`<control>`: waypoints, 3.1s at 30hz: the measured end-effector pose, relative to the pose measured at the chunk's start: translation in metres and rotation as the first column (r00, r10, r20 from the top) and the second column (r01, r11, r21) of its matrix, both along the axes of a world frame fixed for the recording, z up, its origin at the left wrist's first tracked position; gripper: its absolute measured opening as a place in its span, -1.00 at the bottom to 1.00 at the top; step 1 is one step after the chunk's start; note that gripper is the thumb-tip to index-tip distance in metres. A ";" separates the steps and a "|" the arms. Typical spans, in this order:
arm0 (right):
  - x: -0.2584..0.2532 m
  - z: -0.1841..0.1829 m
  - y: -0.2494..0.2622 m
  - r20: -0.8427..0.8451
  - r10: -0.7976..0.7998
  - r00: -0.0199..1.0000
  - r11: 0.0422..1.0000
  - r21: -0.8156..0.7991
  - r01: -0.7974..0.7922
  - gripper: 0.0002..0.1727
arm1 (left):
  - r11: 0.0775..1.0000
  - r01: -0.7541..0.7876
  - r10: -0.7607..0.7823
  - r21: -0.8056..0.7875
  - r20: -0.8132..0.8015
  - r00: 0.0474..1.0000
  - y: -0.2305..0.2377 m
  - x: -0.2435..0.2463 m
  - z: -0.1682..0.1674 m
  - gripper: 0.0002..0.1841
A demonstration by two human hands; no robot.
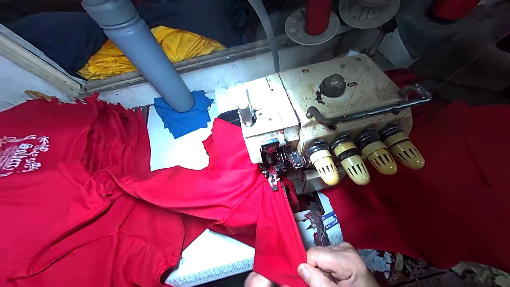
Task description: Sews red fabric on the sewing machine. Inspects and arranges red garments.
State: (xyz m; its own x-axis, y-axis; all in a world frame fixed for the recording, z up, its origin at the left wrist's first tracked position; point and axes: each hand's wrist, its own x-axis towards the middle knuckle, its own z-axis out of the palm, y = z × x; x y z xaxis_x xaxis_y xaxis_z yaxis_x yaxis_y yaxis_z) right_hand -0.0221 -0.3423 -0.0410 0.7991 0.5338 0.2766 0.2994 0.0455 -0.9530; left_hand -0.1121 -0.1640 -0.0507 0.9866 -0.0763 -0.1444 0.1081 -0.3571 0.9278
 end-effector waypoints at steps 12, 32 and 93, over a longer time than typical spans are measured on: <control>-0.002 -0.013 0.027 -0.280 -0.082 0.957 0.983 0.134 0.124 -0.77 | 0.787 -0.571 0.307 0.234 0.654 0.691 0.037 0.040 0.016 -0.71; 0.053 0.001 0.058 -0.662 -0.140 0.736 0.940 0.143 0.308 -0.54 | 0.693 -0.401 -0.085 0.599 0.620 0.780 0.068 0.112 0.018 -0.62; 0.017 0.027 0.042 -0.726 0.179 0.664 0.918 0.366 0.154 -0.67 | 0.827 -0.510 0.559 -0.238 0.243 0.793 0.039 0.055 0.068 -0.76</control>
